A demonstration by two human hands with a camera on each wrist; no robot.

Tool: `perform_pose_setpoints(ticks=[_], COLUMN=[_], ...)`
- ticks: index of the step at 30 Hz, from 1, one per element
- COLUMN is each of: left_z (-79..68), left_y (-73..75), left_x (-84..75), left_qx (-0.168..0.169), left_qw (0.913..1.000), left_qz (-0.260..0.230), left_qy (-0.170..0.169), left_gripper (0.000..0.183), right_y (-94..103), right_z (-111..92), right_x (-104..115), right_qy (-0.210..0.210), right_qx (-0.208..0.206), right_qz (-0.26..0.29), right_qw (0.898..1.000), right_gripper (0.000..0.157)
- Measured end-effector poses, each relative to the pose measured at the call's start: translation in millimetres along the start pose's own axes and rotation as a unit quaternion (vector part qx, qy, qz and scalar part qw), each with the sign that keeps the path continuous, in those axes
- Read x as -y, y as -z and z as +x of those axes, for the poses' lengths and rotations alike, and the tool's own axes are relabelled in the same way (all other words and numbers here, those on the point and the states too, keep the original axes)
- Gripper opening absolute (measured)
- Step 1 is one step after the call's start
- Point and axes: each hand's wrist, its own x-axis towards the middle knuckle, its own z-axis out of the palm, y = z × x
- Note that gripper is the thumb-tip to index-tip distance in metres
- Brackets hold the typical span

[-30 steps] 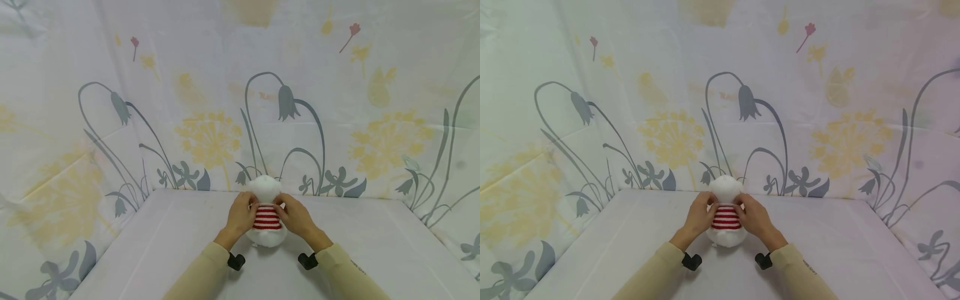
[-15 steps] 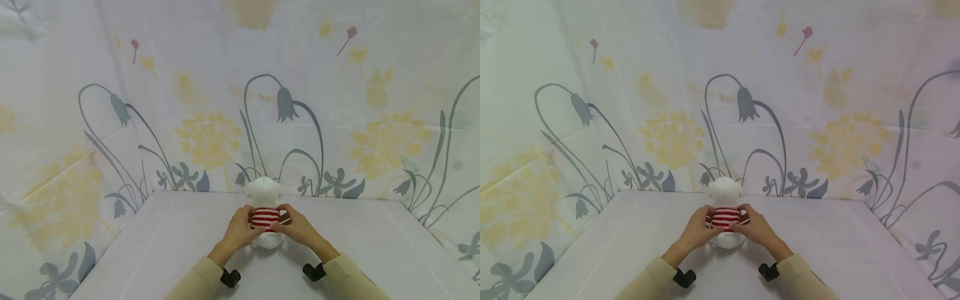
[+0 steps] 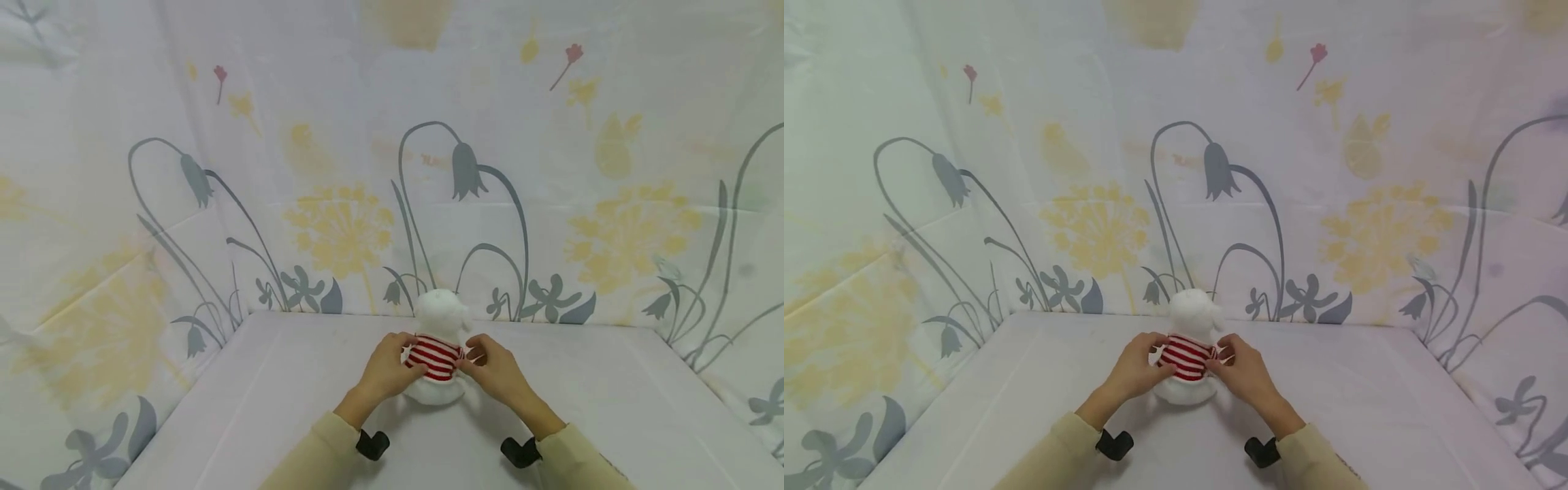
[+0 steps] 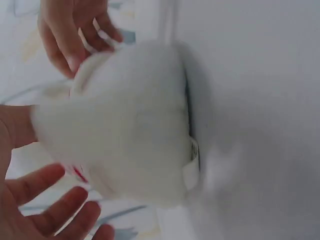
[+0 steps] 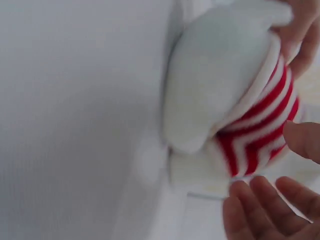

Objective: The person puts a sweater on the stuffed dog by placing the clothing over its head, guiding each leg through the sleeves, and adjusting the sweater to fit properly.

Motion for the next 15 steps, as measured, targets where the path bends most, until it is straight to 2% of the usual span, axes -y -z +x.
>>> perform_pose_setpoints(ticks=[2,5,8,11,15], left_z=[-4.2,-9.0,-10.3,-8.6,-2.3], left_y=[-3.8,-11.6,-17.6,-18.7,-11.8], left_x=[-8.4,-19.1,-23.0,-19.0,-7.1], left_qx=[-0.02,-0.04,-0.055,-0.064,-0.055], left_qw=[0.9986,0.9906,0.9834,0.9842,0.9871], left_qz=[0.048,0.13,0.17,0.16,0.138], left_qy=[-0.002,-0.015,-0.031,-0.042,-0.06], left_gripper=[0.047,0.055,0.054,0.045,0.039], right_y=[2.3,2.7,-0.2,-3.4,-2.4], right_z=[5.8,13.7,16.8,14.7,6.0], right_x=[-8.4,-18.1,-23.5,-24.7,-22.0], right_qy=[0.016,0.037,0.044,0.046,0.061], right_qx=[0.004,0.047,0.068,0.058,0.051], right_qz=[-0.007,0.02,0.04,0.04,0.039], right_qw=[1.0,0.998,0.996,0.996,0.996], right_gripper=[0.048,0.054,0.052,0.049,0.045])
